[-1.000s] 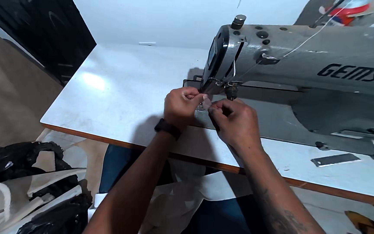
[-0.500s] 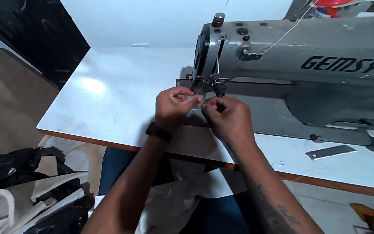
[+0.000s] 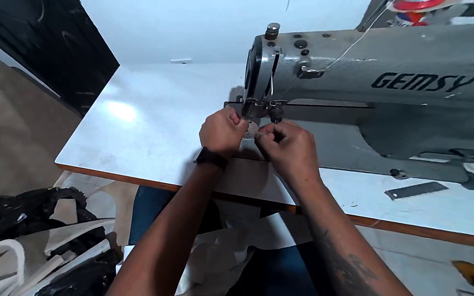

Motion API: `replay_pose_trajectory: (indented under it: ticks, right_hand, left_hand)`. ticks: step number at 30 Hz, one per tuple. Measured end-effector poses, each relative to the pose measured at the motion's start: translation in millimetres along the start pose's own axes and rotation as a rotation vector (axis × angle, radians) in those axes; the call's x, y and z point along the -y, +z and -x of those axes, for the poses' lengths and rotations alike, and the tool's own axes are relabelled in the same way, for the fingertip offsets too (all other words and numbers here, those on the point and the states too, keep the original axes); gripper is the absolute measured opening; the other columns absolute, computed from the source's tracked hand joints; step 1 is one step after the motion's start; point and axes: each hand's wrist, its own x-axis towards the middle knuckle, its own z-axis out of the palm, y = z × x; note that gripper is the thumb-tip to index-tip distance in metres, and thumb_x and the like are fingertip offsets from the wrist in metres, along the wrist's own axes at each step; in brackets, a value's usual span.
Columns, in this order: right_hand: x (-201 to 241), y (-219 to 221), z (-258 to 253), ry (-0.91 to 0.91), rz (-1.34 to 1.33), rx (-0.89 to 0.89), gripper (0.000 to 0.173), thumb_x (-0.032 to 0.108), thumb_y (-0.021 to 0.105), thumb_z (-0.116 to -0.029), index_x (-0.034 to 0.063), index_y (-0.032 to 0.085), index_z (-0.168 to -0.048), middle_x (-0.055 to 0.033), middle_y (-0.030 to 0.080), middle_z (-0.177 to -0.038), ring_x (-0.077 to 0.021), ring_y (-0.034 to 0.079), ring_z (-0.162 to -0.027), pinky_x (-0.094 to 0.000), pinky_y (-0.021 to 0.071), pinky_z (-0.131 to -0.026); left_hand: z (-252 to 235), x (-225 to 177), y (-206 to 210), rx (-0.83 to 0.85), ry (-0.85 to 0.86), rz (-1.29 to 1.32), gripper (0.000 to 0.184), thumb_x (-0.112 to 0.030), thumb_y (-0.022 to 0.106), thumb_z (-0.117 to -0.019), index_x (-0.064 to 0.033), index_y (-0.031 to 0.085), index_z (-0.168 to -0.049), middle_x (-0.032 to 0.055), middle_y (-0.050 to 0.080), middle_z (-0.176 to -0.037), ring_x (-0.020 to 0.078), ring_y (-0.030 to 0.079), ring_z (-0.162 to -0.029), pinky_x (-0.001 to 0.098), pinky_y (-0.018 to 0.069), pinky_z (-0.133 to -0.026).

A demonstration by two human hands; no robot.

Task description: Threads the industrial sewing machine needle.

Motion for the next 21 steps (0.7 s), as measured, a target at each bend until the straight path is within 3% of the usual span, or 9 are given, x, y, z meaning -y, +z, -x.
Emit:
replay_pose_trajectory:
  ticks: [4,12,17,21]
  right_hand:
    - [-0.2,-0.2,-0.4,-0.012,0.013,0.010,0.013,0.034,0.066,-0.0936,0.0244,0.072,-0.086,0.0066,0.061,-0.080,-0.0121,0.059,-0.071,-0.0430,0.0496,-0.060]
    - [4.3,-0.3,-6.4,0.017,0.097,0.048,0.017,0.033,0.063,-0.0949,0.0214,0.070,-0.085,0.0029,0.062,-0.083,-0.0170,0.061,-0.074,-0.0471,0.0482,-0.059]
    - [8.4,4.1,-16.1,0.066,0.142,0.044,0.021,0.034,0.063,-0.0925,0.0197,0.062,-0.077,0.0014,0.060,-0.080,-0.0196,0.060,-0.070,-0.0485,0.0458,-0.055]
    - [6.0,7.3,-9.0,-0.039,0.047,0.051,0.022,0.035,0.062,-0.0939,0.0203,0.064,-0.078,0.0030,0.059,-0.080,-0.0158,0.060,-0.071,-0.0458,0.0482,-0.057]
  left_hand:
    - [1.3,-1.1,-7.0,0.072,0.005,-0.036,0.021,-0.042,0.072,-0.0852,-0.0225,0.068,-0.079,-0.0031,0.061,-0.064,0.0186,0.061,-0.061,0.0495,0.0488,-0.052]
    - [3.4,7.5,-13.9,0.157,0.048,0.051,0.018,-0.036,0.069,-0.0883,-0.0204,0.070,-0.079,-0.0020,0.060,-0.062,0.0181,0.059,-0.057,0.0487,0.0486,-0.052]
    - [1.3,10.4,-11.4,0.096,0.027,0.095,0.017,-0.034,0.067,-0.0918,-0.0210,0.070,-0.081,-0.0027,0.059,-0.062,0.0173,0.058,-0.057,0.0477,0.0488,-0.053]
    - [-5.1,9.7,-11.1,0.057,-0.004,0.184,0.019,-0.037,0.068,-0.0944,-0.0211,0.073,-0.084,-0.0038,0.064,-0.065,0.0156,0.061,-0.060,0.0483,0.0510,-0.056]
